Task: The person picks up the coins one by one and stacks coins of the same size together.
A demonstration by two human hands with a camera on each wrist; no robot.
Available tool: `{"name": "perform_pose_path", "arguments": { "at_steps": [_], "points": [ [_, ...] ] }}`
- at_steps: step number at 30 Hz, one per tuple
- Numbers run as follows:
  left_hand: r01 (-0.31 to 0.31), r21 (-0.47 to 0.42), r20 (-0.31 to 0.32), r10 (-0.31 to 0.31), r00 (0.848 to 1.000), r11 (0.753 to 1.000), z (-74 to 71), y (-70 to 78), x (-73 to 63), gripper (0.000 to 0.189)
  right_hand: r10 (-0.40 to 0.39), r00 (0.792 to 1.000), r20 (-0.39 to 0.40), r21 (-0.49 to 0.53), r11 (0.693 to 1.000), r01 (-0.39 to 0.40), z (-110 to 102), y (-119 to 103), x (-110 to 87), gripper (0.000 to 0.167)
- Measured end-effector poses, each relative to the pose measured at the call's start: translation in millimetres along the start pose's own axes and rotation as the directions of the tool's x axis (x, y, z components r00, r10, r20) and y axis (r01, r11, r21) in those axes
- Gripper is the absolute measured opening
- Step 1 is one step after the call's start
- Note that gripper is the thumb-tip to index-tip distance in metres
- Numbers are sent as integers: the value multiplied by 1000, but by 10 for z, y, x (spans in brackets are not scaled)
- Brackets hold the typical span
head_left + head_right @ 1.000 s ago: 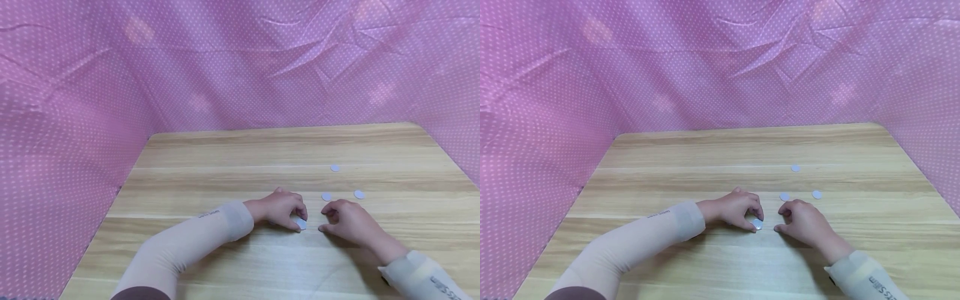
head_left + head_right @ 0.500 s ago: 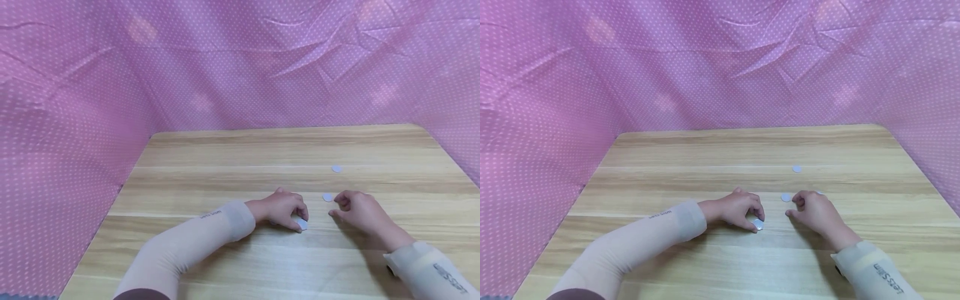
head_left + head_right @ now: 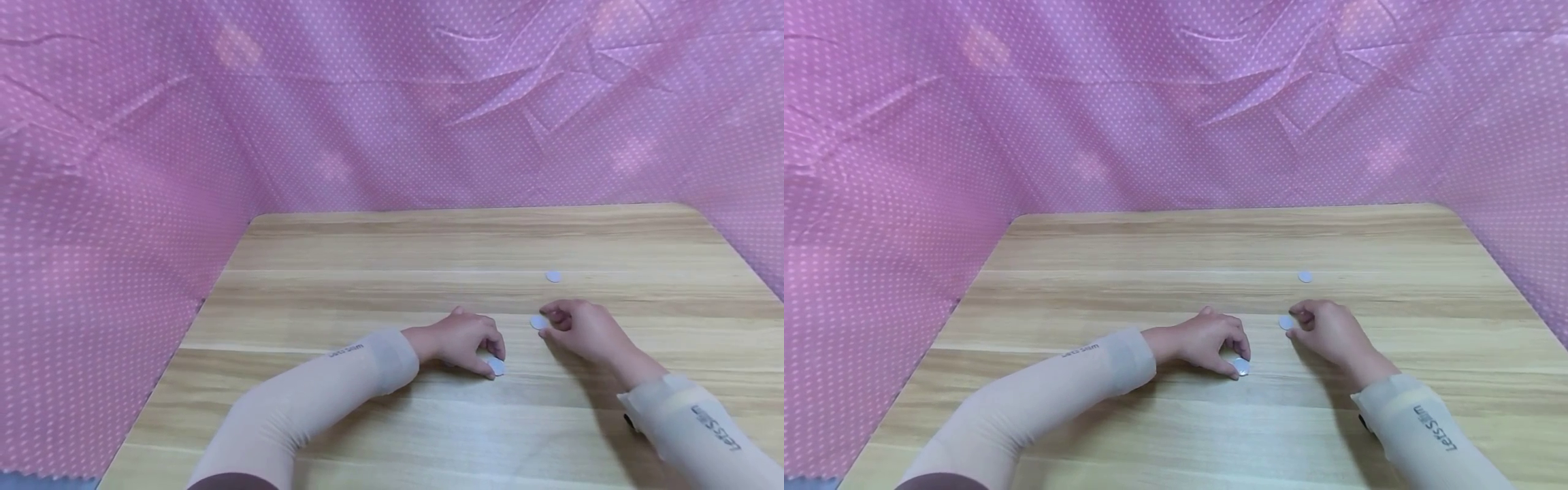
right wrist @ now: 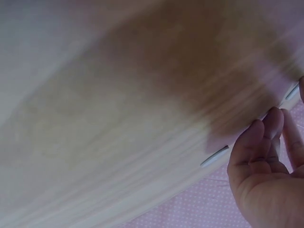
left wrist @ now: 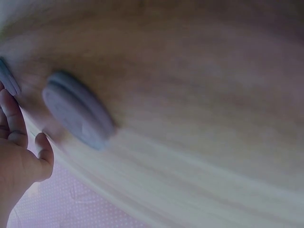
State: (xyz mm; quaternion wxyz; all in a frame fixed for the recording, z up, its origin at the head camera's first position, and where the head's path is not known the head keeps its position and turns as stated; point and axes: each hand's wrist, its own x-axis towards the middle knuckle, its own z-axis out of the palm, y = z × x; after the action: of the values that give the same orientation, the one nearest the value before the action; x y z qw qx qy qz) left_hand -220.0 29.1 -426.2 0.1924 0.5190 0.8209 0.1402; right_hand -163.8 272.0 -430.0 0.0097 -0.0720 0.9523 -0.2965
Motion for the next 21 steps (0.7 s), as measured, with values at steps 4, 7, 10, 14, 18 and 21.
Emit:
{"name": "perform_pose_path", "arguments": {
  "at_steps": [4, 7, 10, 14, 18, 21],
  "points": [
    [2, -2, 3, -2, 1000, 1000, -3, -1, 2, 24, -5, 1000, 6, -7, 1000, 5, -1, 8, 17, 32],
    [5, -3, 3, -5, 1000, 1000, -2, -3, 4, 24, -4, 1000, 10, -10, 1000, 4, -2, 5, 21, 28],
    [6, -7, 3, -6, 1000, 1000, -4, -1, 5, 24, -7, 1000, 8, -14, 1000, 7, 1, -2, 18, 24],
    [8, -12, 2, -8, 1000, 1000, -5, 2, 3, 24, -18, 1000, 4, -20, 1000, 18, 8, -13, 8, 19],
    [8, -12, -1, -8, 1000, 1000, -3, 3, 2, 23, -30, 1000, -4, -28, 999, 30, 18, -32, -4, 15],
    [9, -9, -3, -9, 1000, 1000, -3, 6, -1, 23, -34, 999, -7, -33, 999, 34, 30, -48, -14, 14]
  ]
}}
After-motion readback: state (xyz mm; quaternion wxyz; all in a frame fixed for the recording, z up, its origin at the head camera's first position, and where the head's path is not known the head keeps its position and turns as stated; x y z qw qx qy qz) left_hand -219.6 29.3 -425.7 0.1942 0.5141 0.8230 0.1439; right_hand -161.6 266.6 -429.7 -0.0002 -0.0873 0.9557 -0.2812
